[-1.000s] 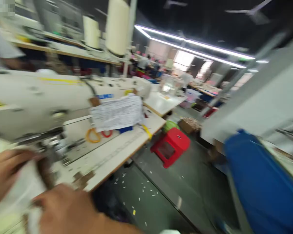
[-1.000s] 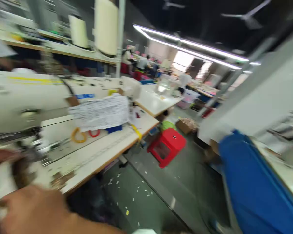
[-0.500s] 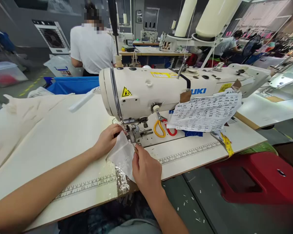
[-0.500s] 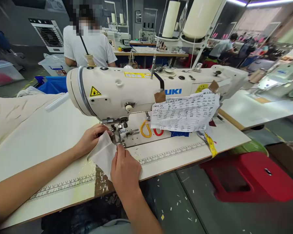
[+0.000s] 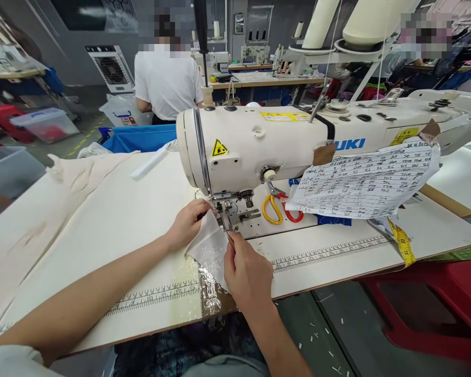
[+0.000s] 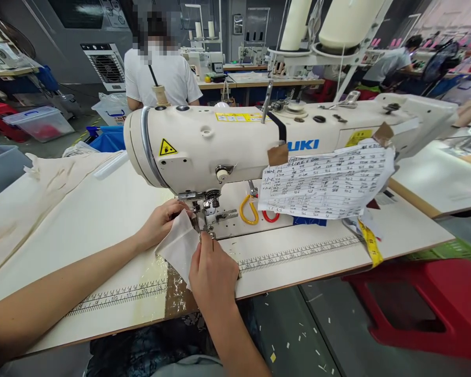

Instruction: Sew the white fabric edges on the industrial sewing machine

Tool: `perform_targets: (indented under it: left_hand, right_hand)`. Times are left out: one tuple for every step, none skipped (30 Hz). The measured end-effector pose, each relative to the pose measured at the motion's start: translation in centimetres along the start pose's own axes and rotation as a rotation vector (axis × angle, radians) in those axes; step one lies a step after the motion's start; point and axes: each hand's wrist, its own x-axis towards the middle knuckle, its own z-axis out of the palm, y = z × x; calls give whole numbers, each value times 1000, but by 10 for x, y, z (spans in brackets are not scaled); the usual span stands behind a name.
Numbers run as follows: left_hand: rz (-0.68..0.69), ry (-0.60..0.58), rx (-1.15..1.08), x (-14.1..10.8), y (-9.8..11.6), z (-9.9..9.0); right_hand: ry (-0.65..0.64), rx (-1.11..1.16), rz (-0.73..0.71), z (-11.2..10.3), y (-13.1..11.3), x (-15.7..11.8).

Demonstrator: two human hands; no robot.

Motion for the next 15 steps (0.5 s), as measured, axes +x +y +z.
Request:
perform_targets:
  left_hand:
    - [-7, 0, -3, 0, 0, 0]
    - [-15, 2, -6, 0, 1, 0]
    - [-21, 1, -6, 0, 1, -1]
    - [-24, -1, -6, 0, 1, -1]
    - [-26, -2, -6, 0, 2, -1]
    - [-28, -5, -5, 1, 2, -1]
    - [-28, -6, -5, 1, 2, -1]
    - [-27, -8, -5, 1, 2, -1]
    - [-27, -9, -2, 1, 2, -1]
    - [-26, -11, 1, 1, 1, -1]
    - [-27, -12, 4, 1, 1, -1]
    - [-30, -11, 7, 1, 1, -1]
    - [-32, -8, 8, 1, 0, 0]
    - [-32, -6, 7, 0, 0, 0]
    - [-30, -4, 4, 0, -1, 0]
  right_hand:
    - [-4, 0, 2, 0, 0, 0]
    - [-7, 1, 1, -1, 0, 0]
    - [-6, 5, -5, -2, 0, 1]
    - [-2, 9, -11, -3, -1, 1]
    - [5, 15, -17, -3, -1, 1]
    - [13, 18, -20, -4, -1, 1]
    - [20, 22, -21, -4, -1, 1]
    - [26, 24, -21, -4, -1, 2]
    - [32, 26, -22, -4, -1, 2]
    - [37, 26, -25, -3, -1, 2]
    - [41, 26, -28, -3, -1, 3]
    - [46, 26, -31, -2, -1, 3]
    - [50, 24, -36, -2, -1, 4]
    - [56, 21, -41, -1, -1, 4]
    - [63, 17, -47, -1, -1, 5]
